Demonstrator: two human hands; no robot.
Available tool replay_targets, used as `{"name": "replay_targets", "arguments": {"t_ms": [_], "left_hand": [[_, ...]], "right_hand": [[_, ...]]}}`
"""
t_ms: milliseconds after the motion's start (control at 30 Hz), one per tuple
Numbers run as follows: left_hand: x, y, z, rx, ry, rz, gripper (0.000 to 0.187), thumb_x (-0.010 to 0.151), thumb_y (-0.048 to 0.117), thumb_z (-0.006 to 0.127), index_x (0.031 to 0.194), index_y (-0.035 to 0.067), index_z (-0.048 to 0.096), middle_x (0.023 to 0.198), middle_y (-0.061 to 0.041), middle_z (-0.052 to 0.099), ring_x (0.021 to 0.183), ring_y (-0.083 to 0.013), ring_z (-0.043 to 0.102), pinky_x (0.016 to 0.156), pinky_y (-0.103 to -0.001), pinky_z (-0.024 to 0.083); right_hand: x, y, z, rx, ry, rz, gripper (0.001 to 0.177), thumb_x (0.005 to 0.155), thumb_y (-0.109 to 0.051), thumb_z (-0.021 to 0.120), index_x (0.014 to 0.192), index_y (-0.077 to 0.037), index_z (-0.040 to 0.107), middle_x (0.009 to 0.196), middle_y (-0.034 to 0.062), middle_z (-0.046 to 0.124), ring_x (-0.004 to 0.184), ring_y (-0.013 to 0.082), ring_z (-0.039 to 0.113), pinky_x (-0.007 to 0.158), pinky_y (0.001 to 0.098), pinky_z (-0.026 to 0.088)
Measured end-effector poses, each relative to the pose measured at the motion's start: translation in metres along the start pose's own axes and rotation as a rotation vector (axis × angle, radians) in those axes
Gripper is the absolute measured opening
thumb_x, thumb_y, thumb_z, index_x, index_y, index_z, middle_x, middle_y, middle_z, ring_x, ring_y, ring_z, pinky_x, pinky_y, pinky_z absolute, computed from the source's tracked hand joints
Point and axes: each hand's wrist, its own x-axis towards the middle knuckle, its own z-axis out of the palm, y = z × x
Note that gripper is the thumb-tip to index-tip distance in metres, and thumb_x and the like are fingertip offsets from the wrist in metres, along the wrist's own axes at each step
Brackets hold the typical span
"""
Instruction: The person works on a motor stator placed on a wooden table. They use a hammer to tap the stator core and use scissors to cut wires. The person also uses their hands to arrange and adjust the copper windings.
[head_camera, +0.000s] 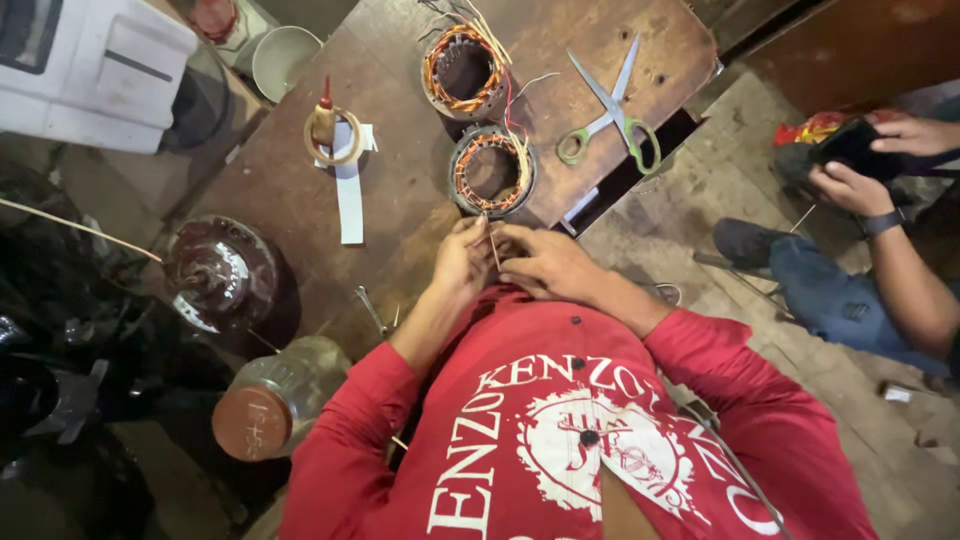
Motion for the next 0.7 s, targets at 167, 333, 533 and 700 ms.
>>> {"name": "replay_targets", "arguments": {"t_ms": [167,333,533,700], "left_hand": [[0.014,0.001,-0.014,-0.059,-0.207,0.058,0.013,0.099,0.018,0.072,0.104,0.010,0.062,0.073,-0.001,0.063,0.047,-0.0071,0.047,0.042,-0.024,0.037],[0.004,-0.010,-0.032,0.531,-0.046,0.635,0.011,0.099,0.012,0.075,0.099,0.002,0.071,0.082,-0.002,0.068,0.071,-0.0088,0.059,0.064,-0.024,0.047],[-0.019,0.001,-0.016,0.908,0.251,0.948,0.013,0.095,0.016,0.075,0.097,0.004,0.074,0.073,-0.007,0.069,0.062,-0.0145,0.059,0.059,-0.031,0.048],[-0.037,0.024,-0.006,1.303,0.151,1.238,0.014,0.090,0.015,0.073,0.103,0.009,0.073,0.092,-0.012,0.072,0.078,-0.0336,0.071,0.068,-0.041,0.056]], "right_hand": [[-0.011,0.048,-0.045,-0.228,0.349,0.575,0.016,0.102,-0.024,0.070,0.099,-0.010,0.077,0.118,0.0159,0.074,0.105,0.0356,0.070,0.088,0.0462,0.056],[-0.008,0.105,-0.073,-0.728,0.171,0.916,0.088,0.101,-0.058,0.075,0.149,0.006,0.039,0.107,0.0299,0.069,0.097,0.0493,0.065,0.084,0.0552,0.052],[-0.007,0.136,-0.066,-0.566,-0.090,1.173,0.116,0.087,-0.075,0.074,0.149,0.011,0.026,0.093,0.0330,0.068,0.085,0.0514,0.067,0.076,0.0559,0.052],[-0.032,0.149,-0.082,0.121,0.394,1.001,0.075,0.096,-0.041,0.084,0.143,0.005,0.049,0.119,0.0148,0.071,0.102,0.0313,0.074,0.084,0.0427,0.061]]}}
